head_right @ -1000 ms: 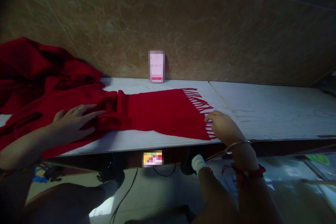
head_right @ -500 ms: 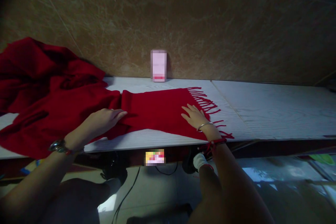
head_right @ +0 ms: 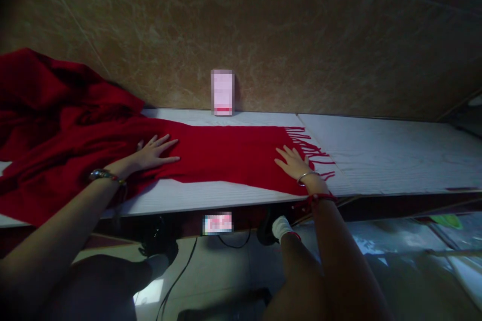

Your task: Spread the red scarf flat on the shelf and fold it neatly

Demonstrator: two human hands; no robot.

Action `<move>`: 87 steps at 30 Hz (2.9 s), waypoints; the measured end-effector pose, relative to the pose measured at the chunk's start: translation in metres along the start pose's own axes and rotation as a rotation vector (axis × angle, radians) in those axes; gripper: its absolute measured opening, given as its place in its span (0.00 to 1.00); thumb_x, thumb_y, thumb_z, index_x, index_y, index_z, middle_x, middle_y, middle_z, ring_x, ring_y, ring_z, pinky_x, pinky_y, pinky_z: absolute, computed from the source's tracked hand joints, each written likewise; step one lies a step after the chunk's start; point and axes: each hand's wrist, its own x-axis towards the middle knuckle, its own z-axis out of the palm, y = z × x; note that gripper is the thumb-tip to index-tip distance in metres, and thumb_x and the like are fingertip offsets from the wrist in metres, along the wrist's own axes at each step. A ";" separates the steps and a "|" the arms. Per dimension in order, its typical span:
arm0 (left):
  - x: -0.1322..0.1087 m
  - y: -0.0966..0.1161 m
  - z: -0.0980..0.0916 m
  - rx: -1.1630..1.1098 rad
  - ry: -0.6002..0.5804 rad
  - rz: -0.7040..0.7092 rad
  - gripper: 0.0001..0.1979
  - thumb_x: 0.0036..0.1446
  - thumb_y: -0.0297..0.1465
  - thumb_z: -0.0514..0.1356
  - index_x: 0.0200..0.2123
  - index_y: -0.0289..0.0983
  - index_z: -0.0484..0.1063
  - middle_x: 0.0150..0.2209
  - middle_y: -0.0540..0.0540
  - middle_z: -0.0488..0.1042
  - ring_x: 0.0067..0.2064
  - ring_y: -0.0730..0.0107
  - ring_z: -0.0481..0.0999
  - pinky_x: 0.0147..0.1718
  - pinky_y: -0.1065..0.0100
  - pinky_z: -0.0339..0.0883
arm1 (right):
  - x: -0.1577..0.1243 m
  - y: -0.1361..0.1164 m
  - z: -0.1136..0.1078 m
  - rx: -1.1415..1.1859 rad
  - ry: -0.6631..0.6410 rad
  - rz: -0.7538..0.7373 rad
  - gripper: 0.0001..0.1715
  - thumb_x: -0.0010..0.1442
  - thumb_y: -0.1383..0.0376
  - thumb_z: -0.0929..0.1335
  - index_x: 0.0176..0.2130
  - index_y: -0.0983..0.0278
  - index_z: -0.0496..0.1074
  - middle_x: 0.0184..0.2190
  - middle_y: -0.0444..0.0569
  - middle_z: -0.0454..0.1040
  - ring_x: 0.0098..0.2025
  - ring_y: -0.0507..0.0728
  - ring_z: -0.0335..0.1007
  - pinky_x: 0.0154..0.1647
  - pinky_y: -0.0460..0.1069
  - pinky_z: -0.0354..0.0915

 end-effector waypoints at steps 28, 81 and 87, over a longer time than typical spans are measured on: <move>-0.004 0.061 -0.015 0.004 -0.124 0.073 0.34 0.60 0.48 0.44 0.66 0.41 0.42 0.67 0.40 0.34 0.66 0.46 0.35 0.59 0.43 0.42 | -0.043 -0.059 -0.011 0.013 -0.090 -0.021 0.30 0.63 0.50 0.56 0.61 0.51 0.57 0.66 0.48 0.49 0.66 0.68 0.41 0.58 0.71 0.50; -0.017 0.088 -0.019 -0.063 -0.197 -0.036 0.40 0.53 0.55 0.47 0.65 0.48 0.41 0.68 0.44 0.34 0.65 0.32 0.34 0.52 0.28 0.44 | -0.059 -0.001 -0.016 -0.105 0.089 -0.005 0.38 0.55 0.52 0.64 0.60 0.67 0.60 0.60 0.61 0.59 0.63 0.66 0.52 0.61 0.58 0.53; -0.023 0.088 -0.025 -0.040 -0.313 0.040 0.51 0.45 0.54 0.58 0.66 0.48 0.35 0.67 0.42 0.28 0.64 0.28 0.31 0.52 0.30 0.47 | -0.028 -0.044 -0.012 -0.011 0.106 -0.047 0.35 0.60 0.52 0.59 0.62 0.64 0.56 0.64 0.58 0.53 0.65 0.66 0.46 0.61 0.65 0.51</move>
